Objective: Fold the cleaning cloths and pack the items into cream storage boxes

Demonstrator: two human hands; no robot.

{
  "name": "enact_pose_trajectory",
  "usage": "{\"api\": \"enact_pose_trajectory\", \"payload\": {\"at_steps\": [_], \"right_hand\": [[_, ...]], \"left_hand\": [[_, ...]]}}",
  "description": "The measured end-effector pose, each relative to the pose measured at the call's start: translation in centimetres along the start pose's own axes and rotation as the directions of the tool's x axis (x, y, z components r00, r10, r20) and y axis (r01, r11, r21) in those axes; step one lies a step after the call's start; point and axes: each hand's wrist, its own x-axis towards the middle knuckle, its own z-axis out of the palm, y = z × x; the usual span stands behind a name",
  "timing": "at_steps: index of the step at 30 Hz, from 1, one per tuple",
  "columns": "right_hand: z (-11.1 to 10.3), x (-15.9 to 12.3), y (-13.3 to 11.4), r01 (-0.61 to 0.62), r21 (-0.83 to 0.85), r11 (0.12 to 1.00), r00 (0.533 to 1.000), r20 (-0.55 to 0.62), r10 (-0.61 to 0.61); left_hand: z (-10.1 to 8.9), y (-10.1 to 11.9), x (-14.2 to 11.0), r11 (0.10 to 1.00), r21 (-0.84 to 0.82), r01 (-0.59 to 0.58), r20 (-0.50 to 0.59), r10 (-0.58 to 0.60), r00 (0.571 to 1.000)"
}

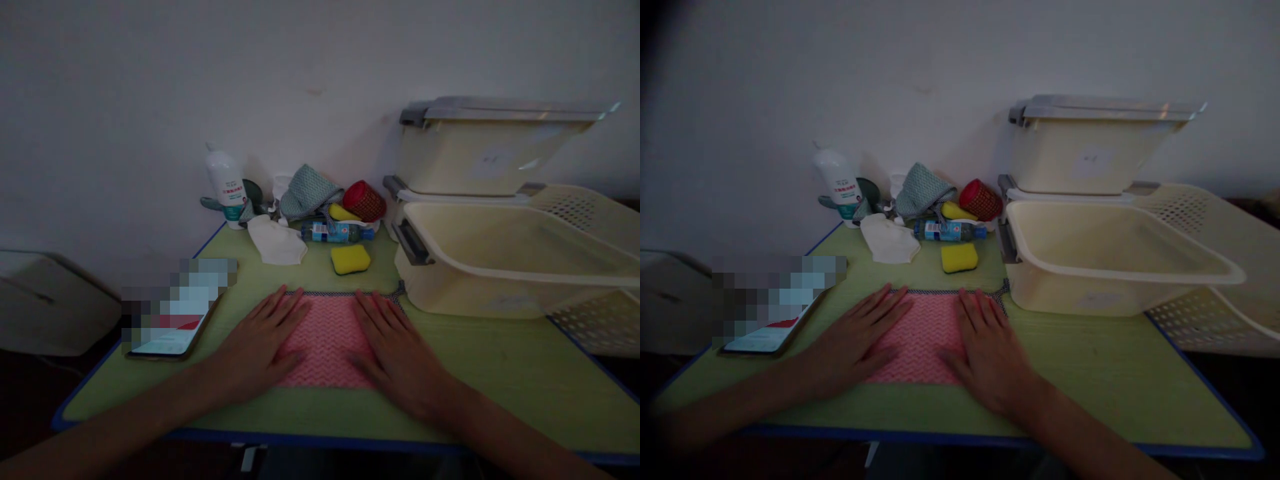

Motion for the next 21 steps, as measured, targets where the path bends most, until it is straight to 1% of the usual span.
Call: {"api": "enact_pose_trajectory", "payload": {"at_steps": [7, 12, 16, 18, 20, 21], "right_hand": [[-0.3, -1.1, 0.8, -0.035, -0.021, 0.999, 0.999, 0.019, 0.035], [-0.8, -1.0, 0.7, -0.048, -0.025, 0.999, 0.997, 0.062, 0.049], [-0.8, -0.9, 0.9, -0.031, 0.021, 0.999, 0.997, 0.065, 0.029], [-0.6, -0.9, 1.4, -0.031, 0.064, 0.997, 0.999, 0.036, 0.029], [-0.5, -0.6, 1.9, -0.053, 0.108, 0.993, 0.998, -0.040, 0.058], [-0.5, -0.4, 2.2, -0.064, 0.126, 0.990, 0.993, -0.091, 0.075]], "left_hand": [[-0.3, -0.3, -0.4, 1.000, 0.022, 0.013, 0.053, -0.014, 0.998], [-0.3, -0.3, -0.4, 1.000, 0.028, 0.013, 0.043, -0.015, 0.999], [-0.1, -0.3, -0.5, 1.000, 0.009, 0.008, 0.014, -0.008, 1.000], [0.1, -0.3, -0.5, 1.000, -0.027, 0.007, -0.008, -0.007, 1.000], [0.4, -0.7, -0.5, 0.995, -0.099, 0.035, -0.058, -0.041, 0.997], [0.4, -0.9, -0.3, 0.987, -0.151, 0.062, -0.101, -0.078, 0.992]]}}
